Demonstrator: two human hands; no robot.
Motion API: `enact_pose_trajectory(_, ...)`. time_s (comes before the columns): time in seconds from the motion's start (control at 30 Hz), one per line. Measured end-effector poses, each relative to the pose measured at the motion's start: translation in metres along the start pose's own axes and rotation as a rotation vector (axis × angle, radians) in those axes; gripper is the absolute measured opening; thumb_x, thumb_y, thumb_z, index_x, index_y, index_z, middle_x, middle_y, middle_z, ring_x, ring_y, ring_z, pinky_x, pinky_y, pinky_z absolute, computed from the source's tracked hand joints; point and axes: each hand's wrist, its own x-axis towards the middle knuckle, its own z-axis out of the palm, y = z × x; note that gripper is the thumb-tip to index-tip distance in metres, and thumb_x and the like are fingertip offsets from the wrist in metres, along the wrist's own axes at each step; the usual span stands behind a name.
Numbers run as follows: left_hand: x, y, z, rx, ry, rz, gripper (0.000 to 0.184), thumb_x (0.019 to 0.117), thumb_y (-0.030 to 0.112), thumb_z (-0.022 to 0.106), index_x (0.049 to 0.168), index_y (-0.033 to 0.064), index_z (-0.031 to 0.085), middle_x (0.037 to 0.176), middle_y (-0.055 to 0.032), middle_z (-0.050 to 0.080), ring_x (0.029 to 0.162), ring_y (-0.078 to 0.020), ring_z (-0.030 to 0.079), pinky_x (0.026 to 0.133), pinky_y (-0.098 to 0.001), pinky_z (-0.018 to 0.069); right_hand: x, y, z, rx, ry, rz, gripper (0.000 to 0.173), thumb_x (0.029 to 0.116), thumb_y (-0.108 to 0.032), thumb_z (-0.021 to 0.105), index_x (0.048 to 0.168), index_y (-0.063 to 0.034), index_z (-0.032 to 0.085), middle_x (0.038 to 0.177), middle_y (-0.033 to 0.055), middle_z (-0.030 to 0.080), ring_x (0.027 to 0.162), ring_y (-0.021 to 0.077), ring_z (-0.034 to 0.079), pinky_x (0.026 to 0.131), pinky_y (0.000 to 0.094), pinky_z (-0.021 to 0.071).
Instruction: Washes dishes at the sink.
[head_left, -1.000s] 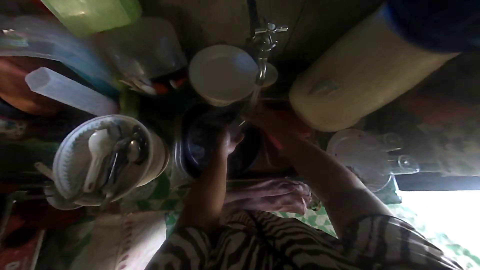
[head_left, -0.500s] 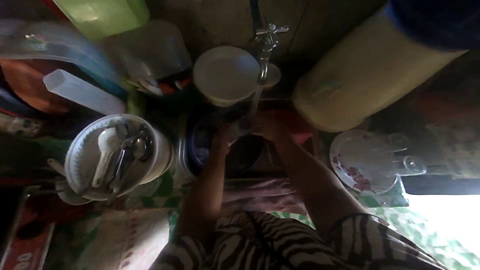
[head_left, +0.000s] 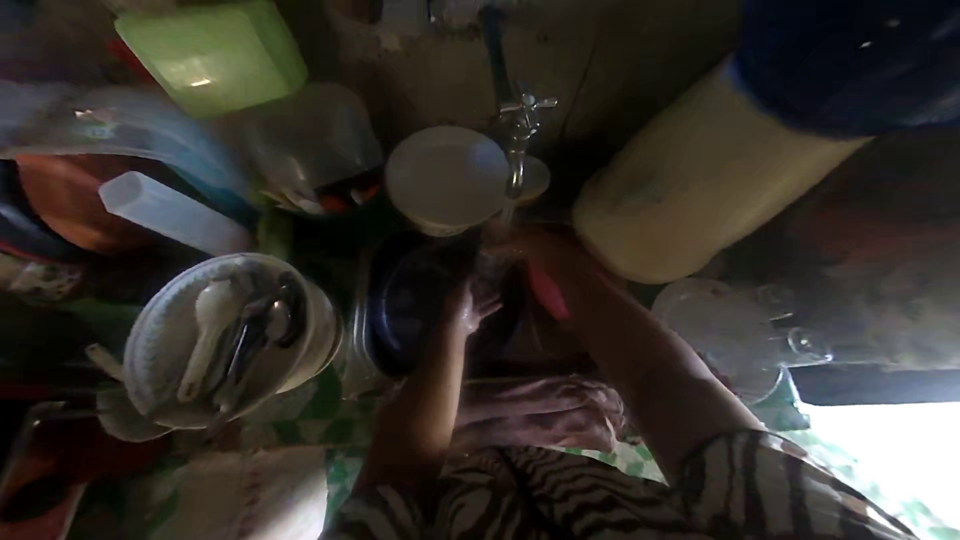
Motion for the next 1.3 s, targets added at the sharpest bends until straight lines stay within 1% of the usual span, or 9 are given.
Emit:
enact_pose_trajectory(0.03,0.006,-0.001,0.012,-0.044,-0.037,-0.013,0.053,0.1112,0.045,0.035,0.141,0.0043,0.049,0.124,-0.0207,0.064,0.102,-0.0323,0.069,0.086,-0.0465,0.0597,-0.009,-0.038,-0.010,-0.040,-0.043,0.190,0.064,0.0874,-0.019,0.082,0.140,0.0019,0.053,0.129,0.0229,0.063,0.117,0.0308,0.063,0.102,0.0477,0.0504)
enact_pose_trajectory(0.2,0.019,0.011,0.054,-0.123,-0.147,0.024,0.040,0.1108,0.031,0.044,0.141,0.0053,0.050,0.130,-0.0183,0.061,0.110,-0.0319,0.065,0.090,-0.0491,0.0587,-0.030,-0.040,-0.034,-0.124,0.131,0.013,0.080,0.0720,-0.017,0.089,0.143,-0.0038,0.055,0.136,0.0216,0.060,0.124,0.0302,0.059,0.104,0.0482,0.0514)
enact_pose_trajectory(0.33,0.019,0.031,0.043,-0.146,-0.019,0.066,0.039,0.1062,0.028,0.055,0.140,0.0078,0.054,0.135,-0.0167,0.061,0.119,-0.0321,0.063,0.095,-0.0522,0.0568,-0.048,0.023,-0.042,0.191,0.216,0.077,0.070,0.0916,-0.020,0.075,0.154,-0.0241,0.044,0.146,0.0087,0.056,0.124,0.0223,0.062,0.099,0.0439,0.0574)
enact_pose_trajectory(0.47,-0.003,0.053,0.011,-0.036,0.068,0.271,0.036,0.1019,0.024,0.061,0.133,0.0066,0.058,0.120,-0.0155,0.067,0.104,-0.0284,0.067,0.085,-0.0484,0.0596,-0.037,0.051,0.008,0.740,0.149,0.218,0.048,0.1073,-0.025,0.051,0.154,-0.0192,0.041,0.142,0.0057,0.059,0.121,0.0200,0.062,0.101,0.0405,0.0549)
enact_pose_trajectory(0.6,-0.043,0.065,-0.018,0.230,0.192,0.418,0.034,0.1038,0.020,0.059,0.136,0.0081,0.060,0.132,-0.0117,0.063,0.118,-0.0250,0.062,0.095,-0.0485,0.0547,0.000,0.051,0.062,1.087,0.095,0.411,0.049,0.1077,-0.035,0.049,0.149,-0.0091,0.042,0.137,0.0158,0.058,0.115,0.0287,0.065,0.092,0.0458,0.0595)
enact_pose_trajectory(0.8,-0.041,0.044,-0.048,0.209,0.206,0.332,0.035,0.1057,0.026,0.056,0.137,0.0093,0.058,0.125,-0.0115,0.064,0.102,-0.0214,0.064,0.085,-0.0407,0.0563,0.013,0.013,0.059,0.739,0.074,0.557,0.056,0.1054,-0.045,0.054,0.146,-0.0076,0.048,0.126,0.0148,0.063,0.101,0.0223,0.068,0.087,0.0372,0.0587)
enact_pose_trajectory(0.97,-0.005,0.014,-0.022,0.084,0.076,0.000,0.037,0.1091,0.030,0.047,0.129,0.0008,0.059,0.112,-0.0141,0.066,0.094,-0.0234,0.065,0.083,-0.0392,0.0565,0.017,0.034,0.026,0.170,0.137,0.084,0.069,0.0836,-0.027,0.085,0.141,-0.0042,0.055,0.129,0.0182,0.064,0.115,0.0246,0.065,0.096,0.0414,0.0569)
enact_pose_trajectory(1.1,0.006,0.001,-0.008,0.216,-0.002,-0.023,0.047,0.1098,0.038,0.045,0.139,0.0029,0.053,0.132,-0.0155,0.061,0.111,-0.0250,0.063,0.093,-0.0408,0.0539,-0.014,-0.038,-0.001,-0.118,0.151,0.195,0.085,0.0797,-0.019,0.088,0.149,0.0018,0.044,0.145,0.0275,0.051,0.134,0.0391,0.051,0.112,0.0537,0.0432)
enact_pose_trajectory(1.3,0.007,0.013,-0.022,0.142,0.105,-0.007,0.046,0.1093,0.038,0.045,0.142,0.0070,0.052,0.140,-0.0143,0.058,0.120,-0.0282,0.061,0.097,-0.0465,0.0525,-0.015,-0.029,0.010,-0.036,0.357,0.030,0.081,0.0709,-0.013,0.090,0.142,0.0008,0.053,0.139,0.0268,0.055,0.128,0.0363,0.055,0.107,0.0515,0.0488)
